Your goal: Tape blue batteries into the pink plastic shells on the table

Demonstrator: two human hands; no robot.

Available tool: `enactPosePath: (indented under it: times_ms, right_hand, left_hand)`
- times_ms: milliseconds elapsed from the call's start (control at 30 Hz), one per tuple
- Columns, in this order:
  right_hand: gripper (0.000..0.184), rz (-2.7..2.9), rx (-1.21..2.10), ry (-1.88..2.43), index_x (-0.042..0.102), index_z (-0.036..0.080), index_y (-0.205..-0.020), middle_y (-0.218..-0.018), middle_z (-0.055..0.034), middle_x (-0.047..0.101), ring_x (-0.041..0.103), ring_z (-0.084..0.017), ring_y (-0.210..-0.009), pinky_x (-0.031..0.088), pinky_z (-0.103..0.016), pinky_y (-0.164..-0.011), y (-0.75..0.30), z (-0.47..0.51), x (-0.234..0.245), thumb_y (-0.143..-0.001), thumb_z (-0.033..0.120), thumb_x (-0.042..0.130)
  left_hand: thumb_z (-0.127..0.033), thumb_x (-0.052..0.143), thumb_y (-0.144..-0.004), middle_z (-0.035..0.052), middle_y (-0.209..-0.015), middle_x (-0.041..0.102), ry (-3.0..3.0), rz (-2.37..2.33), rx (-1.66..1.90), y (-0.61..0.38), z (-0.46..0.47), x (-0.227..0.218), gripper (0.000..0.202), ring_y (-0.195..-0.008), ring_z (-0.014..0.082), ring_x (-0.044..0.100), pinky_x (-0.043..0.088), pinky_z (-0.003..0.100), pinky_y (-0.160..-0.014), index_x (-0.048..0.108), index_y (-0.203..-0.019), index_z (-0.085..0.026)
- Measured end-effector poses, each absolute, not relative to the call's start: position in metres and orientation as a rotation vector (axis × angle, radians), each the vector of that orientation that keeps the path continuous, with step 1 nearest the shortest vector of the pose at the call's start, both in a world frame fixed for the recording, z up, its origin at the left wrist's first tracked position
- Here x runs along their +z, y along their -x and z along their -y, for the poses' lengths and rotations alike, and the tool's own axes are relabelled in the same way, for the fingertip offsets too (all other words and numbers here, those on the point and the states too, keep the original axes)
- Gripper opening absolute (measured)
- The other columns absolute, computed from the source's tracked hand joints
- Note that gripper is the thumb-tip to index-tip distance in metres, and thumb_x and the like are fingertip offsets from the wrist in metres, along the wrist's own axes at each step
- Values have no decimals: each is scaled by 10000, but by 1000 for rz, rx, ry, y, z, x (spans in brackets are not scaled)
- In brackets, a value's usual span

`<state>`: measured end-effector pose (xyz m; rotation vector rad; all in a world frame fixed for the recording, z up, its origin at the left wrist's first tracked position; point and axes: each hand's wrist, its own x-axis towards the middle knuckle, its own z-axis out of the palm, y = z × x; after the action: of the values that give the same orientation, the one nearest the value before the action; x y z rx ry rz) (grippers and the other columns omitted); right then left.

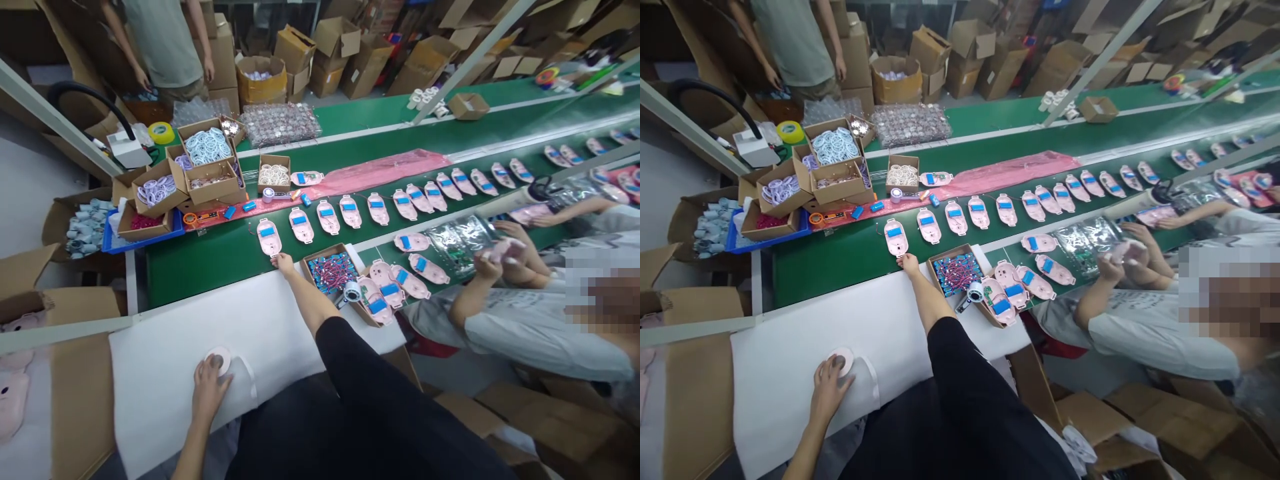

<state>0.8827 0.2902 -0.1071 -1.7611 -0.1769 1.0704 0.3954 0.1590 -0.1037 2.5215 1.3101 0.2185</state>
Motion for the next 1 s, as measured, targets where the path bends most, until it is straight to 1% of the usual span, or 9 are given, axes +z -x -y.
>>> enactPosePath:
  times_ms: [167, 233, 300, 367, 500, 567, 667, 833, 1000]
  right_hand:
    - [480, 201, 1190, 1706, 627, 113, -1268, -786, -37, 732, 573, -113, -594, 450, -207, -586, -818, -200, -77, -953, 473, 667]
    - [534, 228, 1278, 1616, 648, 155, -1276, -1014, -79, 769, 650, -129, -725, 496, -217, -648, -770, -133, -65, -858, 457, 786]
    - [804, 305, 1461, 1406, 583, 221, -1401, -1277, -101, 714, 687, -168, -980, 535, -248, -797, -721, -66, -55, -698, 408, 925]
    - [935, 343, 1647, 1224, 564, 216, -1432, -1235, -98, 719, 688, -202, -1052, 533, -295, -889, -685, -10, -44, -613, 405, 975]
    - [628, 280, 1532, 1343, 671, 168, -1251, -821, -13, 701, 658, -174, -713, 535, -323, -765, -684, 63, -10, -755, 509, 850]
    - [487, 284, 1193, 1659, 692, 195, -1205, -791, -3, 689, 616, -174, -673, 516, -319, -736, -716, 90, 11, -824, 482, 785]
    - [247, 496, 772, 1959, 744, 228, -1074, -899, -45, 735, 645, -211, -811, 489, -321, -820, -776, 127, 38, -924, 415, 684]
    - [261, 797, 685, 1974, 736, 230, -905, -928, -69, 732, 643, -216, -866, 450, -294, -847, -850, 162, 53, -1015, 398, 568]
    - [228, 773, 701, 1929, 732, 229, -866, -854, -55, 718, 644, -214, -865, 448, -279, -841, -879, 166, 27, -982, 391, 620]
  left_hand:
    - [-247, 494, -965, 168, -1267, 696, -2648, -1138, 363, -415, -164, -73, 289, -1213, 330, 627, 473, 578, -1088, 662, -1195, -205]
    - [-237, 493, -971, 176, -1219, 700, -2660, -959, 503, -446, -164, -55, 298, -1219, 321, 634, 416, 604, -1141, 613, -1237, -176]
    - [-229, 502, -967, 161, -1169, 700, -2633, -722, 573, -486, -162, -35, 292, -1219, 309, 642, 347, 631, -1194, 582, -1240, -163]
    - [-261, 528, -968, 142, -1134, 700, -2596, -517, 534, -531, -159, -16, 275, -1194, 300, 650, 299, 641, -1225, 575, -1222, -165]
    - [-318, 582, -950, 159, -1202, 693, -2610, -320, 236, -617, -159, 13, 276, -1209, 322, 615, 300, 596, -1230, 625, -1190, -190]
    - [-312, 621, -921, 139, -1192, 701, -2627, -210, 37, -650, -159, 22, 247, -1243, 339, 584, 287, 569, -1244, 670, -1146, -223]
    - [-339, 677, -887, 95, -1126, 720, -2611, -29, -182, -681, -148, 36, 201, -1258, 346, 566, 257, 556, -1266, 713, -1072, -269]
    - [-424, 649, -912, 88, -1116, 717, -2521, 86, -253, -717, -102, 67, 234, -1211, 313, 600, 288, 549, -1242, 717, -1077, -272]
    - [-529, 571, -948, 74, -892, 691, -2458, -3, -232, -749, -51, 96, 336, -1044, 280, 646, 347, 554, -1203, 711, -822, -250]
